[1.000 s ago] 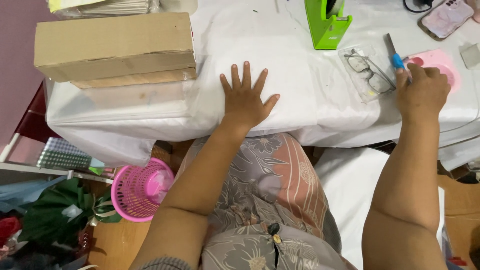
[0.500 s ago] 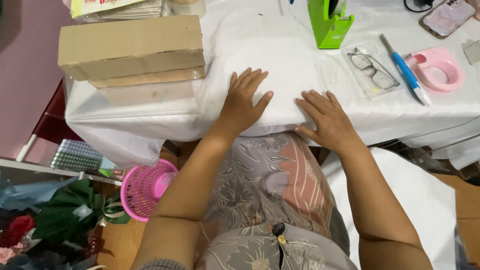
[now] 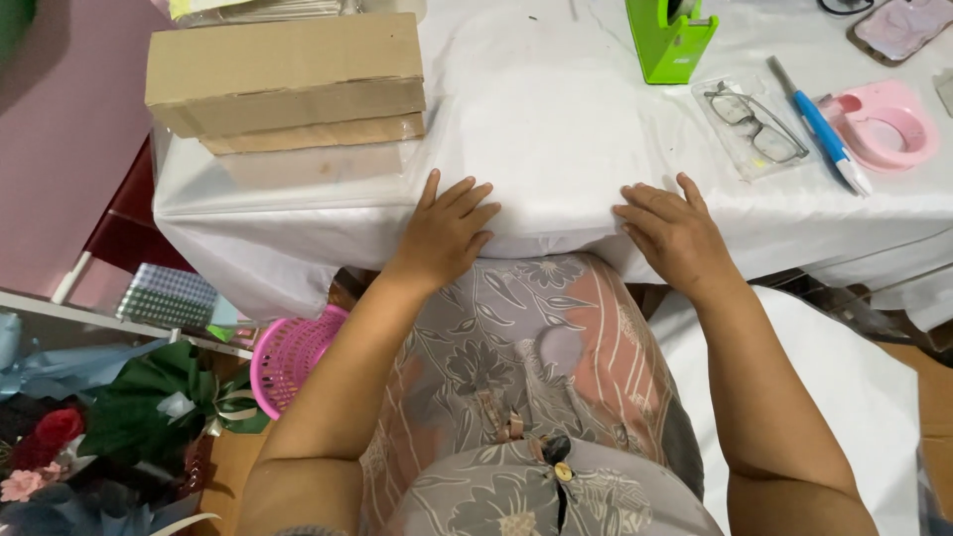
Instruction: The person folds a small piece of white tissue paper into a flower shape and places it into a pink basket. They then use a blue utility knife to cut a larger sheet of white tissue paper on the table.
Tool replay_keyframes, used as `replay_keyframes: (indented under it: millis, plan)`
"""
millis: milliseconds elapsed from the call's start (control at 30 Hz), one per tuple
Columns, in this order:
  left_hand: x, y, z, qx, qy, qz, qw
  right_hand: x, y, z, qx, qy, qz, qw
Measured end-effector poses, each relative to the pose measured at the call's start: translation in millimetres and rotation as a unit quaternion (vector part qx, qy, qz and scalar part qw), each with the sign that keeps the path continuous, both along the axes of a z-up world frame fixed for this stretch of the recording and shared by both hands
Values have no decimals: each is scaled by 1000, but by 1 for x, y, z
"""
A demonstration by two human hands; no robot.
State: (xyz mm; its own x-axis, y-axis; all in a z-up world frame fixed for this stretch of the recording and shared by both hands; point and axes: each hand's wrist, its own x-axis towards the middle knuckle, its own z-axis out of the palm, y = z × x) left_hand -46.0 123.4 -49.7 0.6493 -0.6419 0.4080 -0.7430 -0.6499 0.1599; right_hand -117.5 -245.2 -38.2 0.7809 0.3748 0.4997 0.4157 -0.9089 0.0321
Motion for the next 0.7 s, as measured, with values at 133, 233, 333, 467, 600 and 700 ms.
replay_keyframes:
  millis: [133,233,333,467,600,700]
  plan:
    - [-1,1,2,15,-2,1,1000,0,-5,3,30,-14,20,999]
    - [3,1,-8,24,-41,-3,999,2,-10,-1,53,-16,26,998]
    - [4,1,-12,40,-67,8,997,1,-9,2,56,-14,34,998]
    - [5,1,-16,44,-138,16,989,4,-6,1,-6,-67,45,997]
    - [17,1,-35,-26,-194,-8,981,2,-6,6,-2,-95,52,994]
    - [13,4,-27,-64,-192,-14,979,0,-10,10,21,-86,60,994]
